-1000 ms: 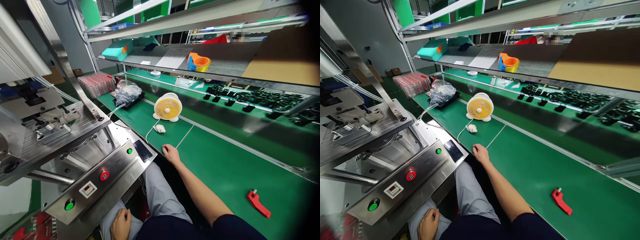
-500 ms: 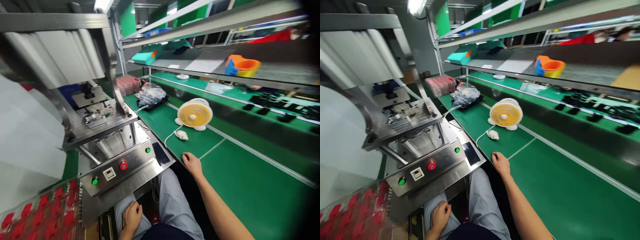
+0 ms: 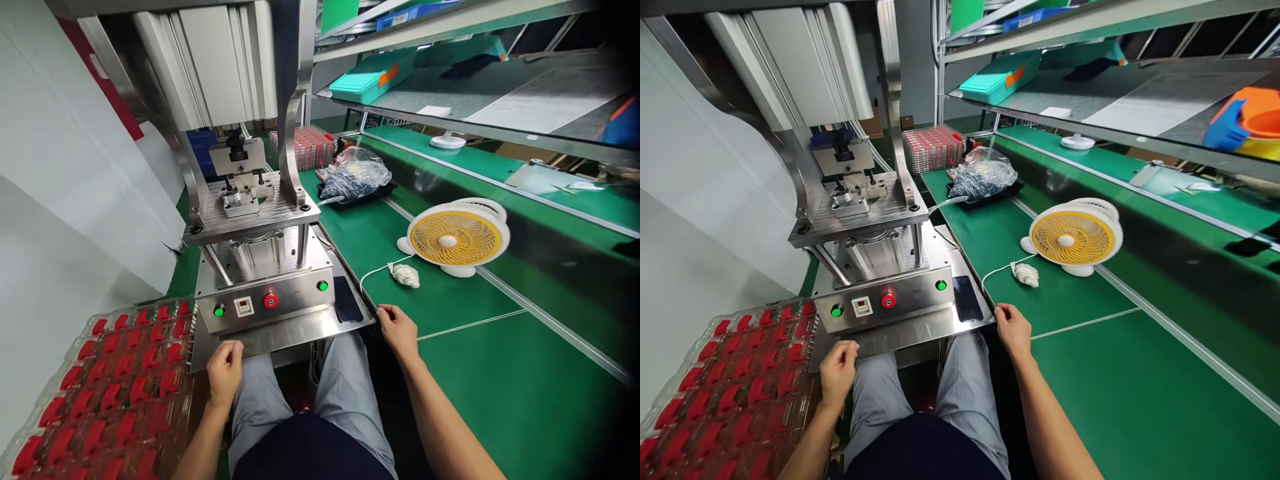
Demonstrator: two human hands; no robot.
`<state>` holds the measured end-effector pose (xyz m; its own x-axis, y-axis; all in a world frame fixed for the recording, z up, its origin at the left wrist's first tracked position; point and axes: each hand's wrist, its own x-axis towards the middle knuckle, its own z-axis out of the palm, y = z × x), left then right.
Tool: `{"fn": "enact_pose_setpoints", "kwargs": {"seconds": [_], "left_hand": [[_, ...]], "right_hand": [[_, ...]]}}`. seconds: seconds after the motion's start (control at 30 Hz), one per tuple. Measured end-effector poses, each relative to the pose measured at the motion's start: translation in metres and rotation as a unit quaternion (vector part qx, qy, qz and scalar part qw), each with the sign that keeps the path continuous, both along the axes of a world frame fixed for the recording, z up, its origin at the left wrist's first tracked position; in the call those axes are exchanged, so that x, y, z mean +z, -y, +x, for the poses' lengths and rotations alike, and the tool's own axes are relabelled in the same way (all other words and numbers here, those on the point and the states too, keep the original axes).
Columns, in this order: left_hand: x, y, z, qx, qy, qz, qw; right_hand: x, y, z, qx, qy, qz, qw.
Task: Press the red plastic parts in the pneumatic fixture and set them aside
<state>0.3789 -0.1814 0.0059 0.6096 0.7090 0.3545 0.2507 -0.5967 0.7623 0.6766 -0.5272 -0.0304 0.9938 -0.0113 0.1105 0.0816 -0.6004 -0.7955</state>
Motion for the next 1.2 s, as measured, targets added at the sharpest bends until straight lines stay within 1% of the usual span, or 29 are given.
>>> {"fn": "enact_pose_setpoints", "kwargs": {"seconds": [0.07, 0.13, 0.2, 0.27, 0.33, 0.4, 0.43, 0.5, 0.57, 0.63, 0.67, 0.73, 0.83, 0.87, 0.9, 0.97, 1.03, 1.13, 1.2], "left_hand": [[0.016, -0.016, 0.0, 0.058, 0.018, 0.007, 0.998], [0.021, -0.025, -0.002, 0.084, 0.021, 0.007, 0.996], [0.016, -0.022, -0.003, 0.078, 0.012, 0.001, 0.997], [0.0, -0.01, -0.003, 0.057, -0.012, -0.02, 0.998], [-0.022, 0.009, 0.0, 0.023, -0.042, -0.057, 0.997], [-0.048, 0.029, 0.008, -0.041, -0.094, -0.096, 0.99], [-0.06, 0.039, 0.014, -0.084, -0.127, -0.109, 0.982], [-0.079, 0.06, 0.025, -0.192, -0.186, -0.128, 0.955], [-0.09, 0.079, 0.036, -0.302, -0.208, -0.145, 0.919], [-0.092, 0.092, 0.047, -0.386, -0.206, -0.148, 0.887], [-0.09, 0.096, 0.053, -0.411, -0.206, -0.141, 0.877], [-0.083, 0.1, 0.066, -0.44, -0.208, -0.12, 0.865], [-0.071, 0.1, 0.085, -0.469, -0.215, -0.094, 0.851], [-0.068, 0.1, 0.09, -0.476, -0.215, -0.09, 0.848], [-0.066, 0.1, 0.094, -0.48, -0.215, -0.088, 0.846], [-0.064, 0.101, 0.099, -0.477, -0.215, -0.093, 0.847], [-0.065, 0.104, 0.098, -0.469, -0.221, -0.104, 0.849], [-0.07, 0.109, 0.089, -0.477, -0.231, -0.106, 0.841], [-0.074, 0.113, 0.079, -0.485, -0.238, -0.107, 0.834]], "right_hand": [[0.011, -0.024, -0.004, 0.04, 0.027, 0.056, 0.997], [0.022, -0.043, -0.009, 0.066, 0.062, 0.086, 0.992], [0.03, -0.051, -0.016, 0.081, 0.089, 0.095, 0.988], [0.034, -0.046, -0.026, 0.069, 0.1, 0.084, 0.989], [0.032, -0.029, -0.037, 0.032, 0.103, 0.061, 0.992], [0.027, 0.001, -0.049, -0.021, 0.104, 0.031, 0.994], [0.024, 0.02, -0.057, -0.055, 0.103, 0.014, 0.993], [0.021, 0.065, -0.081, -0.13, 0.103, -0.021, 0.986], [0.021, 0.112, -0.117, -0.214, 0.106, -0.057, 0.97], [0.024, 0.155, -0.161, -0.295, 0.109, -0.088, 0.945], [0.025, 0.173, -0.182, -0.333, 0.109, -0.103, 0.931], [0.025, 0.202, -0.219, -0.405, 0.105, -0.152, 0.895], [0.022, 0.229, -0.256, -0.483, 0.096, -0.269, 0.828], [0.02, 0.235, -0.264, -0.494, 0.095, -0.302, 0.809], [0.019, 0.239, -0.269, -0.499, 0.094, -0.324, 0.798], [0.017, 0.246, -0.273, -0.501, 0.08, -0.347, 0.789], [0.015, 0.25, -0.269, -0.502, 0.037, -0.35, 0.79], [0.012, 0.243, -0.248, -0.489, -0.062, -0.337, 0.802], [0.01, 0.229, -0.226, -0.456, -0.109, -0.338, 0.816]]}}
